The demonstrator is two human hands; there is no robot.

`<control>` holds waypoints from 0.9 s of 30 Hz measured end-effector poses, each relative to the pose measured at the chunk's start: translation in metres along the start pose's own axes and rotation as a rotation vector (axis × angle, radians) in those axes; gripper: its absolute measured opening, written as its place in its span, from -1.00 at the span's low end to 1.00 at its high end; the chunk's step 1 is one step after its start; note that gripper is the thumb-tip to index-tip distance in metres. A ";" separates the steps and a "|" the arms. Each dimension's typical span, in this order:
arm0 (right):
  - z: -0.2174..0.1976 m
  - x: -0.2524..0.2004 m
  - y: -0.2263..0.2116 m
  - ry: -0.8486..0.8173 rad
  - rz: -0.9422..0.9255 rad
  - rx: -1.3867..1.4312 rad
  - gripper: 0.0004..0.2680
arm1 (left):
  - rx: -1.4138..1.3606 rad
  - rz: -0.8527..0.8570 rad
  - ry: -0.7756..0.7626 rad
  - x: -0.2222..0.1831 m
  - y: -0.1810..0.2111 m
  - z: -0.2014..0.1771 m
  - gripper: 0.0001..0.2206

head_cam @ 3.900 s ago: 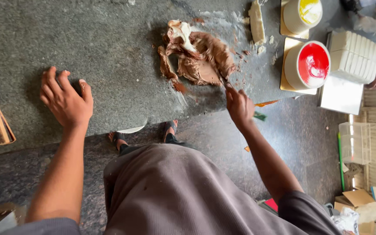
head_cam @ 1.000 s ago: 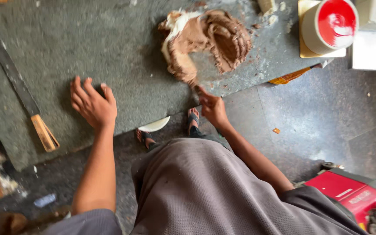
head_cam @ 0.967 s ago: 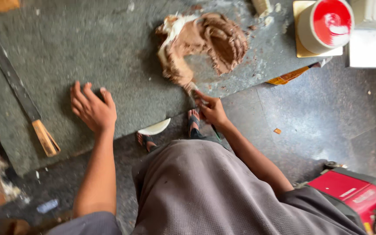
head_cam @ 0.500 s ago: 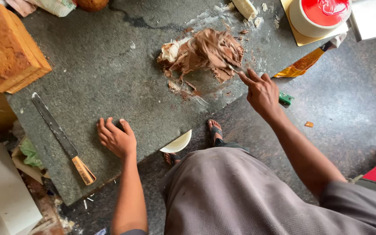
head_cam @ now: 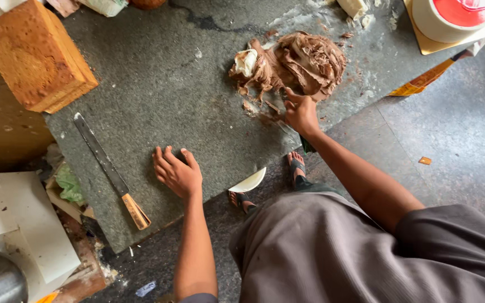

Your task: The person mixes chocolate powder and milk into white frosting on a stone counter using a long serrated knife and a smaller spreading knife.

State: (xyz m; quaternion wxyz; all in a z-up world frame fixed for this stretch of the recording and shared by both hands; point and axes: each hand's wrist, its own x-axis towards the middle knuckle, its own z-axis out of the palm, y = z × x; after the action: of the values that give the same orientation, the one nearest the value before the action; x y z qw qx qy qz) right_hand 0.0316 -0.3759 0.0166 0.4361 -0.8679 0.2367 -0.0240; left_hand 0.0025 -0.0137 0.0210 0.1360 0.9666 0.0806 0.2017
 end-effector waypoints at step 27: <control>-0.167 -0.056 -0.017 0.337 -0.699 -0.457 -0.65 | 0.015 0.028 -0.027 -0.002 -0.009 0.008 -0.60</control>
State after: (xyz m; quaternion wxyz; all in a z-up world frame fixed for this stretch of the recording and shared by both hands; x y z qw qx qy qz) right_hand -0.0534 -0.4674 0.1418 0.1543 -0.9537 -0.0039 -0.2582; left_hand 0.0026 -0.0078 0.0106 0.1271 0.9712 0.0668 0.1900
